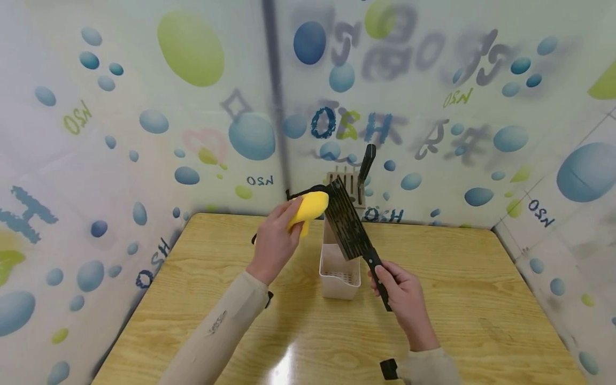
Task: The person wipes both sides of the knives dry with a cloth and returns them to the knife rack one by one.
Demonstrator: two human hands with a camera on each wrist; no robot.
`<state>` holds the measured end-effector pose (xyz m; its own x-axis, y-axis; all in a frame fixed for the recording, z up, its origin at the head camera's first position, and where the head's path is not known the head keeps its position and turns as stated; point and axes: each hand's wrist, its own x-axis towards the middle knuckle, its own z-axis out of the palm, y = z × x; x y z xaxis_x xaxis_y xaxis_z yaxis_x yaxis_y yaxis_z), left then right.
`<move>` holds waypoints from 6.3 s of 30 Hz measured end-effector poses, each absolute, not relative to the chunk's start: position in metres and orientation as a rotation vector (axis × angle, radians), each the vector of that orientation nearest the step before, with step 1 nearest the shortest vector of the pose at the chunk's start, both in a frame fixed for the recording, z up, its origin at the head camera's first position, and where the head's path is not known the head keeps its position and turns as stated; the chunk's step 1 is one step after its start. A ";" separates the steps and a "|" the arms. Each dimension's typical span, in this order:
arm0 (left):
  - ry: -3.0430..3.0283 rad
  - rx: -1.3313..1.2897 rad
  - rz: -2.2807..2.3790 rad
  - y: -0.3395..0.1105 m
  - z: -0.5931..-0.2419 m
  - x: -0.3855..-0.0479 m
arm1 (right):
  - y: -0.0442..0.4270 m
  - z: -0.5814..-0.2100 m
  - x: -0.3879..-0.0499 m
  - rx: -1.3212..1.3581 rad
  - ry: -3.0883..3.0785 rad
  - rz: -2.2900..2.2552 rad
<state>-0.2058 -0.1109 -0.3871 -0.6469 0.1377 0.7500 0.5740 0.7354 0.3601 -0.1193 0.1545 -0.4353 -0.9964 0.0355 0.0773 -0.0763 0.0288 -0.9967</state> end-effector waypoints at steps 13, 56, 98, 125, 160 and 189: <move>-2.245 -0.622 -0.711 -0.102 -0.382 -0.207 | 0.147 -0.435 -0.119 0.159 -2.244 2.071; -2.205 -0.606 -0.472 -0.102 -0.375 -0.219 | 0.136 -0.433 -0.115 0.475 -2.211 1.911; -2.206 -0.837 -0.206 -0.075 -0.385 -0.196 | 0.135 -0.432 -0.120 0.433 -2.200 1.883; -2.181 -1.002 -0.070 -0.060 -0.397 -0.173 | 0.133 -0.433 -0.122 0.154 -2.228 1.967; -2.209 -1.045 -0.051 -0.066 -0.404 -0.168 | 0.140 -0.421 -0.126 -0.003 -2.257 2.024; -2.245 -1.014 -0.048 -0.078 -0.395 -0.180 | 0.141 -0.422 -0.124 0.137 -2.233 1.990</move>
<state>-0.1796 -0.0783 -0.3954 -0.4776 0.6547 0.5859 0.6794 0.6980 -0.2263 -0.1238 0.1407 -0.4223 -0.9849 0.0298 0.1703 -0.1657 0.1173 -0.9792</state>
